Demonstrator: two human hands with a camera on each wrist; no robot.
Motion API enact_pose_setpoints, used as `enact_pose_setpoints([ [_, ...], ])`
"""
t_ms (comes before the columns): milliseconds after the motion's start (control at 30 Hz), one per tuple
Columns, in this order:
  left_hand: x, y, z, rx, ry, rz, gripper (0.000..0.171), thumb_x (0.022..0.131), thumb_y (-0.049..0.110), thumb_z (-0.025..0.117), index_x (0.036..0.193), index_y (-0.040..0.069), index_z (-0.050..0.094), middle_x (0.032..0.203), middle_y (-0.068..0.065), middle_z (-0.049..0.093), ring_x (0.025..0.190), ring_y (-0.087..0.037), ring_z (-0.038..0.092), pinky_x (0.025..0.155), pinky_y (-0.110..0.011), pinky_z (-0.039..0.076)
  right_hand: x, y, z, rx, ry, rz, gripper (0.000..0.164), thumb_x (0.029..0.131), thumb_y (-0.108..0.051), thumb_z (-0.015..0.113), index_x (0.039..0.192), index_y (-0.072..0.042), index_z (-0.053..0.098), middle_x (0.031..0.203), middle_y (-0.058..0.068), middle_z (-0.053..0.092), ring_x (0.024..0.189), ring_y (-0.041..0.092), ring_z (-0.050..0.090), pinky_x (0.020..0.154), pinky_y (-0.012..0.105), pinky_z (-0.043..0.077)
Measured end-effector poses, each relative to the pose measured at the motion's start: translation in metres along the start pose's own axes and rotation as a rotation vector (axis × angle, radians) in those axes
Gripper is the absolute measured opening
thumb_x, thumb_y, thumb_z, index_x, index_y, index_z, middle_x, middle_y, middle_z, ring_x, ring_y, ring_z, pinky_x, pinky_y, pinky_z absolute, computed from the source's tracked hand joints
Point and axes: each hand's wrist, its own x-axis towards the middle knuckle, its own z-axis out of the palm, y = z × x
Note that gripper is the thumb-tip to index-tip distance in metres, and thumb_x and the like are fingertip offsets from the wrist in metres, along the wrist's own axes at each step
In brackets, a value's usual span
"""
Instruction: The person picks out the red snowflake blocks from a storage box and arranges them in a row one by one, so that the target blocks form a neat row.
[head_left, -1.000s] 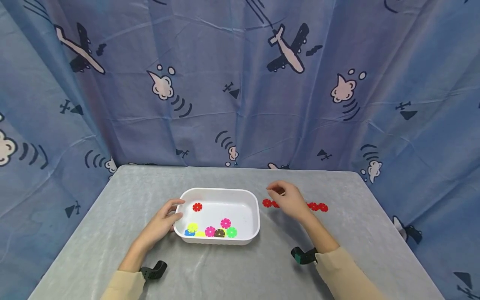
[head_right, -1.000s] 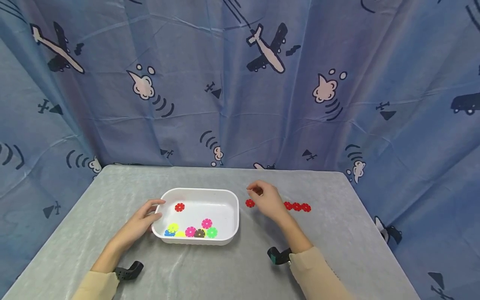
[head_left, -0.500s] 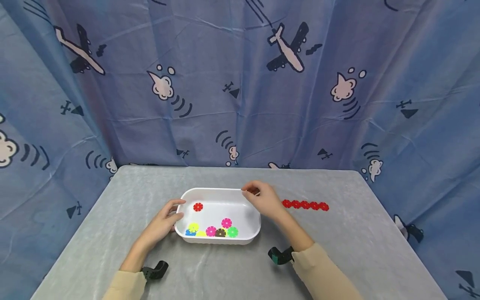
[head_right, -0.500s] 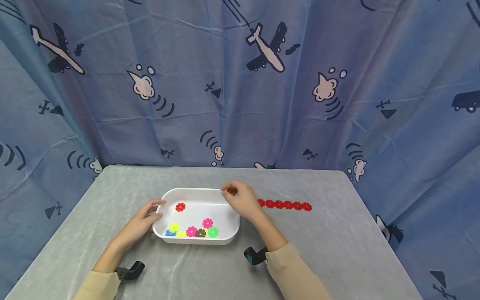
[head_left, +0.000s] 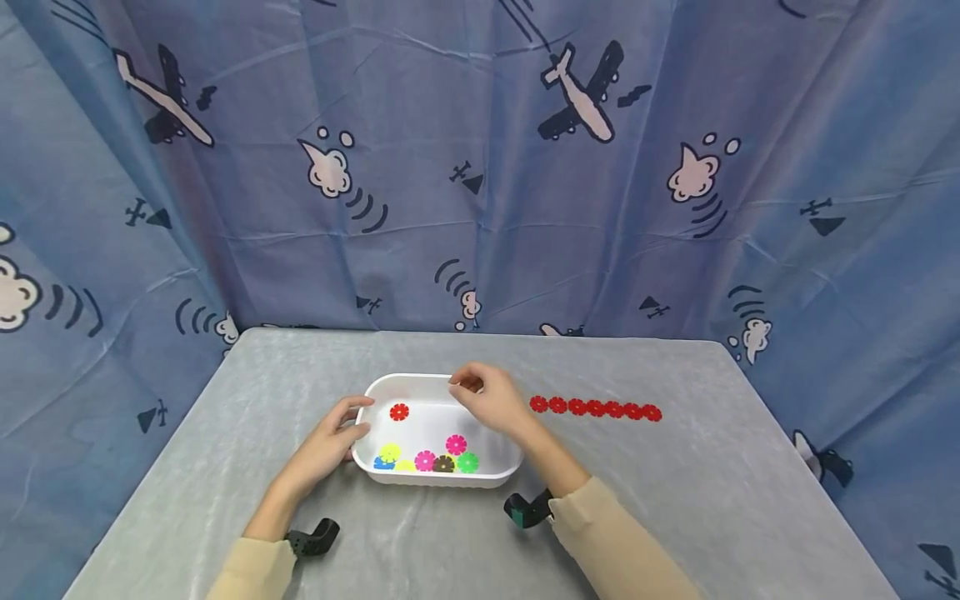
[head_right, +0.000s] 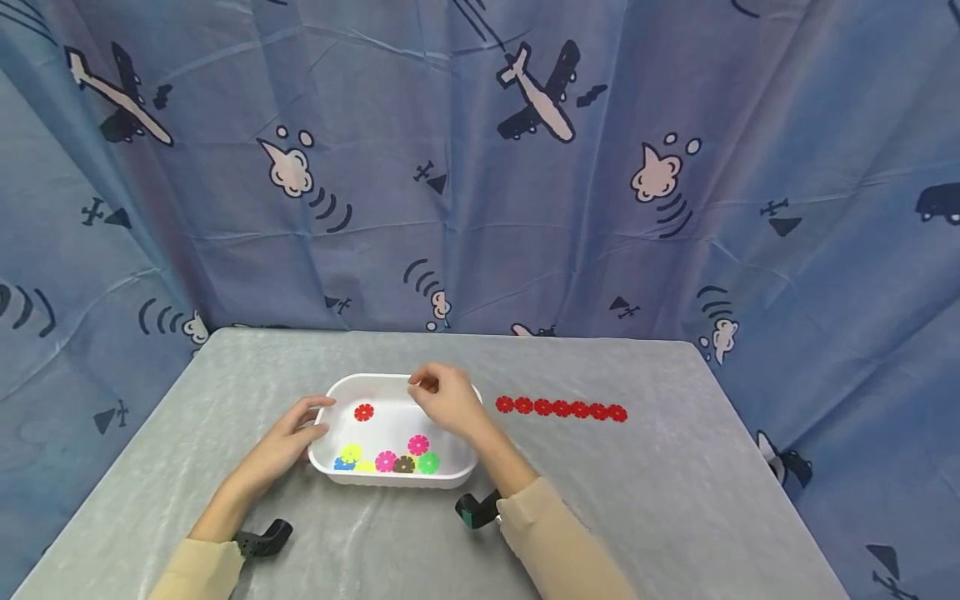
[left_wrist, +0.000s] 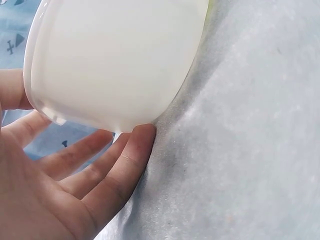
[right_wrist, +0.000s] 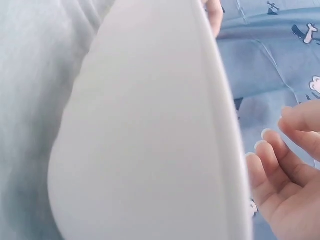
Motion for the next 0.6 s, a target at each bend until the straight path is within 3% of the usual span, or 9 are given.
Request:
enact_pose_setpoints([
  [400, 0.000, 0.000, 0.000, -0.025, -0.003, 0.014, 0.044, 0.104, 0.013, 0.055, 0.146, 0.009, 0.045, 0.144, -0.025, 0.046, 0.109, -0.031, 0.063, 0.075, -0.033, 0.057, 0.011, -0.008, 0.035, -0.010, -0.085, -0.009, 0.010, 0.096, -0.015, 0.068, 0.102, -0.008, 0.071, 0.086, 0.000, 0.061, 0.081, 0.015, 0.055, 0.075, 0.028, 0.048],
  [600, 0.001, -0.002, 0.001, -0.023, 0.000, 0.016, 0.043, 0.104, 0.013, 0.055, 0.146, 0.008, 0.045, 0.143, -0.026, 0.046, 0.109, -0.031, 0.062, 0.076, -0.034, 0.058, 0.018, -0.014, 0.052, -0.048, -0.129, -0.004, 0.011, 0.095, -0.016, 0.068, 0.102, -0.008, 0.071, 0.080, -0.001, 0.059, 0.073, 0.013, 0.053, 0.067, 0.027, 0.045],
])
